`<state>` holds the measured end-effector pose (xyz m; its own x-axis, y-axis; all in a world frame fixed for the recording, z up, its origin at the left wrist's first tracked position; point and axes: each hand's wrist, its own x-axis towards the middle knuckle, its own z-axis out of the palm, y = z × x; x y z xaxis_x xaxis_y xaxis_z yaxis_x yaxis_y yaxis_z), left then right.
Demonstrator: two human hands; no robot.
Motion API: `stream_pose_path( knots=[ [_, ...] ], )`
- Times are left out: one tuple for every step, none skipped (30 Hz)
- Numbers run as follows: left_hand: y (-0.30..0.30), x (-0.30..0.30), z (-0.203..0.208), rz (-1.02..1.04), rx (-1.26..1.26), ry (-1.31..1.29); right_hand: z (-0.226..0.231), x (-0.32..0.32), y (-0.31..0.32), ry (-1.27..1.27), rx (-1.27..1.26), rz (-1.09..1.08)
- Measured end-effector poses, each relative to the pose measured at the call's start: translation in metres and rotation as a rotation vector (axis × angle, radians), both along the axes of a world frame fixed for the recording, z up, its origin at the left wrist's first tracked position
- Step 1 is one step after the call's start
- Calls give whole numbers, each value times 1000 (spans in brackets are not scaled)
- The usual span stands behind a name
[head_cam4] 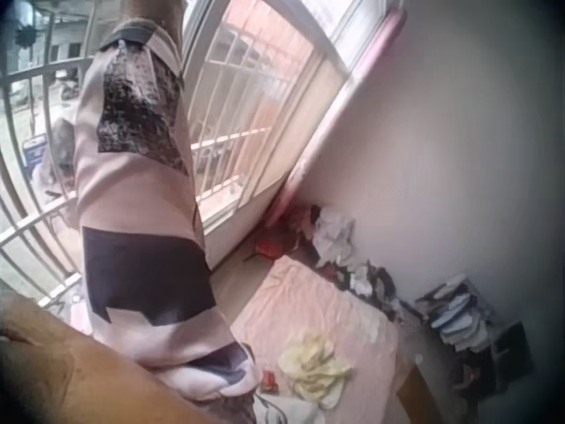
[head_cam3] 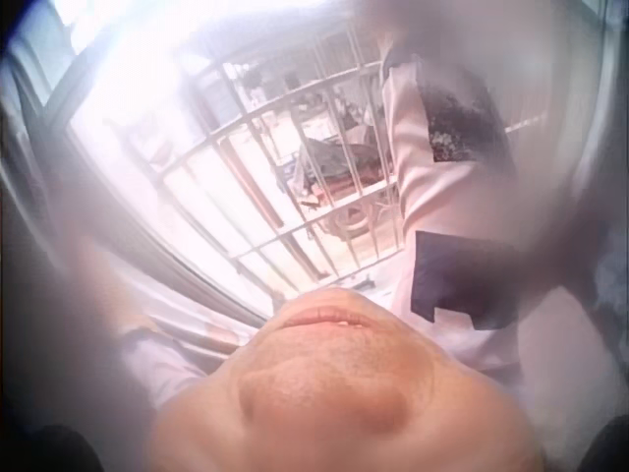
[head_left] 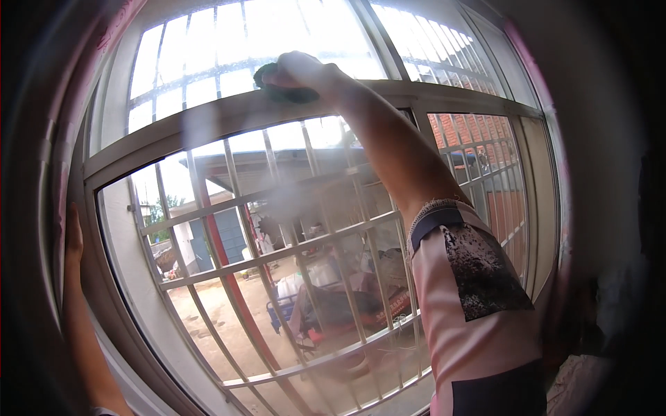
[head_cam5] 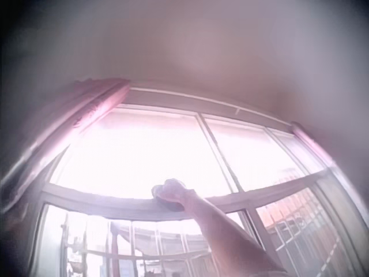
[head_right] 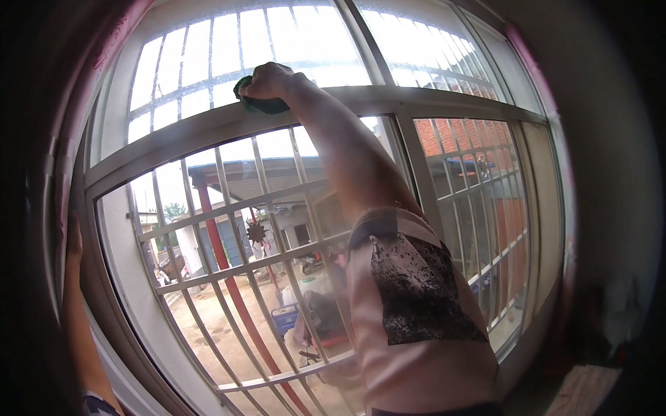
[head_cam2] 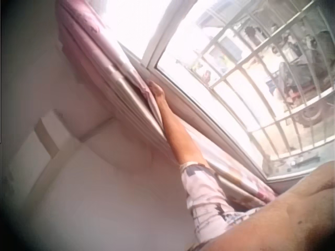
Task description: The person cleans a window by wiping the glass panes and frame with a cloth, sliding the window open and closed, and moving the curtain aside to wipe different sections.
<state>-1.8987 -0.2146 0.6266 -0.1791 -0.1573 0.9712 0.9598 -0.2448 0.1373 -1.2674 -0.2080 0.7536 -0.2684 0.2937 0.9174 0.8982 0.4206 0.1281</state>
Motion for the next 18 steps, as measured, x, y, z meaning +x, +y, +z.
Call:
stream_pose_path(
  knots=[
    [2, 3, 6, 5, -3, 2, 9, 33, 12, -63, -1, -110],
    [-3, 0, 8, 11, 4, -2, 22, 67, 25, -132, 6, -220],
    [1, 4, 14, 14, 2, -2, 23, 99, 31, -86, 17, -276],
    [6, 8, 19, 12, 4, 0, 23, 128, 37, -41, 29, -331],
    [3, 0, 13, 30, 1, -20, 21, 132, 36, 8, 6, -359],
    [5, 1, 12, 41, -4, -25, 16, 139, 35, 71, -24, -392],
    [7, 2, 11, 49, -3, -35, 15, 146, 30, 63, -29, -389],
    [12, 5, 14, 47, 3, -29, 13, 161, 25, 88, -39, -482],
    [17, 11, 14, 53, 1, -40, 11, 171, 26, 99, -57, -565],
    [18, 15, 12, 67, 1, -52, 8, 177, 27, 97, -91, -558],
    [32, 40, 28, 37, 14, -28, 21, 221, 47, 72, -19, -642],
    [32, 41, 21, 52, 16, -50, 23, 212, 55, 0, 46, -684],
    [39, 44, 9, 60, 13, -76, 24, 214, 53, 87, -34, -649],
    [36, 39, -20, 98, -4, -145, 15, 169, 34, 132, -119, -587],
    [45, 64, -28, 87, -6, -166, 6, 180, 32, 66, 67, -499],
    [57, 93, -40, 68, -11, -199, 5, 182, 29, 62, 63, -503],
    [61, 124, -56, 47, -39, -218, 3, 178, 20, 91, -45, -508],
    [71, 158, -71, 35, -109, -236, 2, 176, 15, 120, -151, -520]
  ],
)
